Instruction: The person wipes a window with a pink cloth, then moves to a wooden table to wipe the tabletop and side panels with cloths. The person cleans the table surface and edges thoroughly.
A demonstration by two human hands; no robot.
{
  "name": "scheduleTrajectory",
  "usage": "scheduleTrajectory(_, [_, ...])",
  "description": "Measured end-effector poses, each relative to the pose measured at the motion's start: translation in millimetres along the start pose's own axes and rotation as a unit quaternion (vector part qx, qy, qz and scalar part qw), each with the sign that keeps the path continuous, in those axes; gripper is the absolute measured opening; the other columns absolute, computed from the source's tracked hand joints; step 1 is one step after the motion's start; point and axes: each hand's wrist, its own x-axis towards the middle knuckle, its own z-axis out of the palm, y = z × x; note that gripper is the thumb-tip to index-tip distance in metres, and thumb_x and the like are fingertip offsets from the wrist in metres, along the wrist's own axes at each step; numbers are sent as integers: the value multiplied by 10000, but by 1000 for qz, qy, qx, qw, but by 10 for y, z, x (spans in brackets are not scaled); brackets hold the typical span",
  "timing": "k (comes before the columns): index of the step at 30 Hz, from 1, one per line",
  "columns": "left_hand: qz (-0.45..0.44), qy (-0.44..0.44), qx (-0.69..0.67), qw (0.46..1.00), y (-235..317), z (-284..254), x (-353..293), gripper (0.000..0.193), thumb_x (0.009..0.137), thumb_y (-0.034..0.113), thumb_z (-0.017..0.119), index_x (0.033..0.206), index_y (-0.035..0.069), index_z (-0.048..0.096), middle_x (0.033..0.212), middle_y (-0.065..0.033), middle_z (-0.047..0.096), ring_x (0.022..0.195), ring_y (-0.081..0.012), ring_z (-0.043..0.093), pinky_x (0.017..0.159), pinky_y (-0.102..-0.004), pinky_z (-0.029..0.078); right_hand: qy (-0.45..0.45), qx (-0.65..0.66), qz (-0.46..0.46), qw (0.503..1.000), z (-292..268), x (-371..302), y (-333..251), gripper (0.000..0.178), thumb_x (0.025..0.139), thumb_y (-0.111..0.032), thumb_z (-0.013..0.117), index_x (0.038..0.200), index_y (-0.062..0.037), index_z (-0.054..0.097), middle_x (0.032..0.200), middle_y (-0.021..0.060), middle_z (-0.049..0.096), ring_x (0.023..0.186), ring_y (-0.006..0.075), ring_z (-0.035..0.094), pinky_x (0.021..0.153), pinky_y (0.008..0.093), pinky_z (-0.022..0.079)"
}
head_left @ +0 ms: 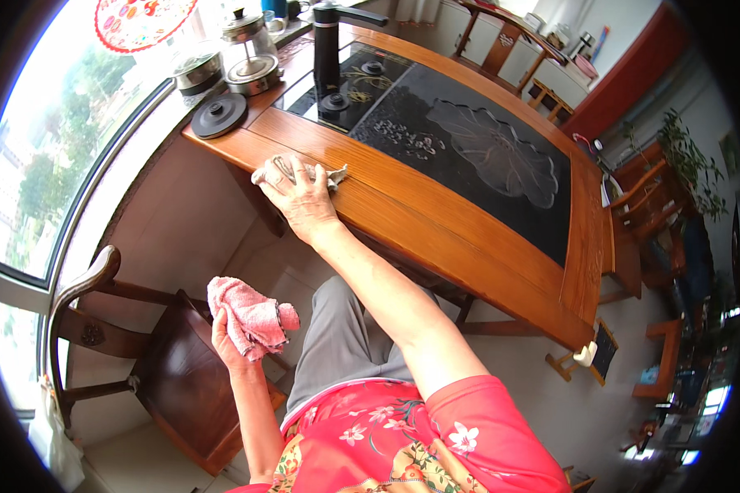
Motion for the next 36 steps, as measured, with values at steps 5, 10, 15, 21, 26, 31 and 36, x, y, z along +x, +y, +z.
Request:
scheduleTrajectory(5, [-32,-9,31,999,-94,93,-12,446,892,229,568,1280,14,525,1214,-150,607,1127,-310,587,1016,-485,451,27,-13,27,999,-449,-641,274,473,859,-186,560,1319,-298,579,1456,45,409,1281,354,427,976,566,368])
scheduleTrajectory(10, [-46,-43,45,997,-200,280,-15,461,881,214,571,1294,15,519,1223,-157,599,1128,-313,586,1016,-484,452,17,-9,70,997,-1013,-1462,587,460,860,-134,558,1276,-320,621,1457,40,433,1289,342,428,998,534,380])
scheduleTrajectory(15, [-60,-45,45,996,-337,475,-4,455,873,195,572,1280,-2,515,1193,-168,607,1096,-321,601,985,-479,473,12,-130,122,984,-1538,-2482,934,449,856,-172,599,1242,-400,630,1420,11,456,1278,309,459,1006,503,402])
scheduleTrajectory(21, [-81,-38,51,995,-452,538,-48,425,874,188,577,1253,2,534,1190,-151,617,1092,-301,605,993,-454,467,-55,-239,202,948,-2155,-3733,1409,586,881,-45,593,1350,-384,506,1442,53,430,1300,302,450,1038,493,409])
scheduleTrajectory(26, [-89,-48,49,994,-409,516,-113,428,886,187,555,1270,1,521,1195,-155,614,1099,-303,602,1002,-456,463,-69,-198,308,928,-2463,-4122,1507,581,893,-159,625,1423,-324,453,1482,63,411,1334,283,407,1090,487,323])
scheduleTrajectory(31, [-89,-56,15,994,-445,582,-109,385,888,170,566,1220,-23,546,1159,-161,630,1081,-306,609,993,-458,469,-85,-124,333,931,-2360,-3568,1354,570,896,-256,623,1444,-258,466,1493,81,401,1368,288,352,1121,480,220])
scheduleTrajectory(36, [-116,-97,1,988,-462,984,-195,388,888,179,577,1225,-10,546,1153,-162,634,1072,-307,613,990,-460,471,-93,-37,294,951,-1943,-2758,1358,487,949,-291,543,1429,-232,484,1484,112,406,1372,320,352,1105,509,243])
